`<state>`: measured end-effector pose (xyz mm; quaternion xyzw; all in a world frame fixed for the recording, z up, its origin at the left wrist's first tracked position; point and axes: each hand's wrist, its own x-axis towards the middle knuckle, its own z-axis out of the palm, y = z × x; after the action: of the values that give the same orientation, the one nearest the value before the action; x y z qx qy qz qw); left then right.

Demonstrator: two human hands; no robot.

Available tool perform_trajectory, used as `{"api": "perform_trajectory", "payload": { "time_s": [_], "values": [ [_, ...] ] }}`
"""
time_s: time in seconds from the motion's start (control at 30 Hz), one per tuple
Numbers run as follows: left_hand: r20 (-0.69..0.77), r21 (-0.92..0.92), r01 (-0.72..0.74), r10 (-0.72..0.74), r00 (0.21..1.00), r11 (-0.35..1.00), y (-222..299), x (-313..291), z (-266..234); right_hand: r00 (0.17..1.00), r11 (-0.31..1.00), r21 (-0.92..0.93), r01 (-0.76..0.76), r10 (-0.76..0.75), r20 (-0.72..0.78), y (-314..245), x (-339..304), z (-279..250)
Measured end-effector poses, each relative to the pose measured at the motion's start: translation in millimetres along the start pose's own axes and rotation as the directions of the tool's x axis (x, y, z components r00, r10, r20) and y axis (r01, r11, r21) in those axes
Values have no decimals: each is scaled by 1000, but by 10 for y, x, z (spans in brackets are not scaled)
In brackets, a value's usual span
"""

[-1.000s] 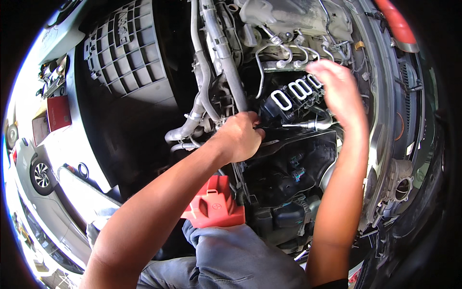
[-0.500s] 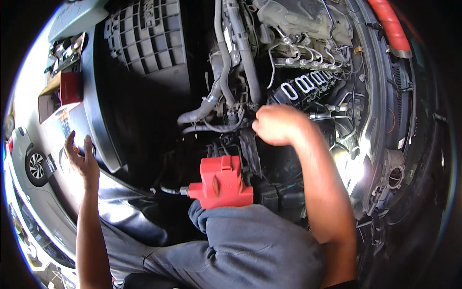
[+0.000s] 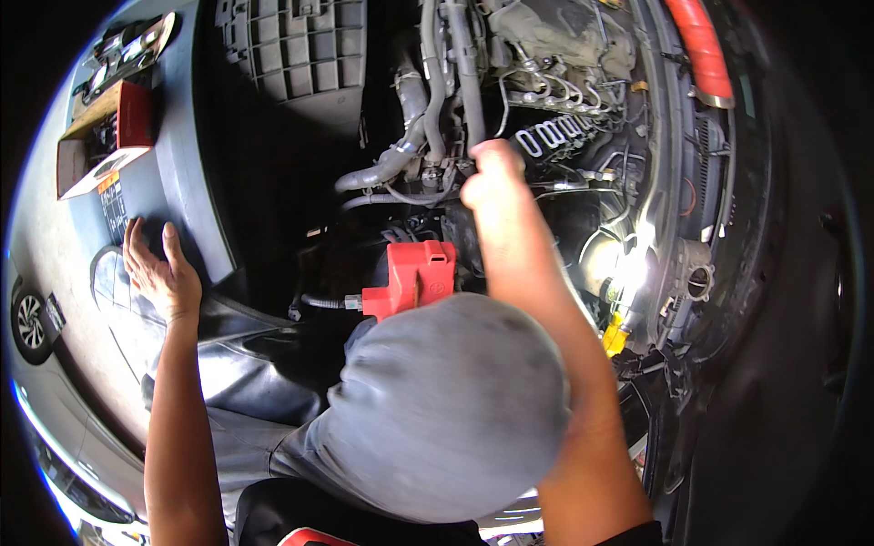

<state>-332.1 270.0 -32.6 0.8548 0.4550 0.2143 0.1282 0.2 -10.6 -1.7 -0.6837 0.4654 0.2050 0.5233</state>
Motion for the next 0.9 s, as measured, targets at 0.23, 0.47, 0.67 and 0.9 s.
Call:
{"api": "perform_trajectory", "payload": {
  "time_s": [0.23,0.47,0.67,0.9],
  "values": [
    [2,-67,-8,8,1000,998,-33,-22,-10,990,999,41,-3,9,-143,284,355,245],
    [-6,-3,-26,26,1000,1000,-57,-26,-5,972,916,359,178,-105,-212,322,359,158],
    [25,36,-14,13,1000,999,-41,-23,-31,987,862,482,156,-113,-117,330,381,122],
    [24,50,-25,23,999,998,-11,-26,-30,876,896,33,442,-424,-232,525,599,181]
  ]
}}
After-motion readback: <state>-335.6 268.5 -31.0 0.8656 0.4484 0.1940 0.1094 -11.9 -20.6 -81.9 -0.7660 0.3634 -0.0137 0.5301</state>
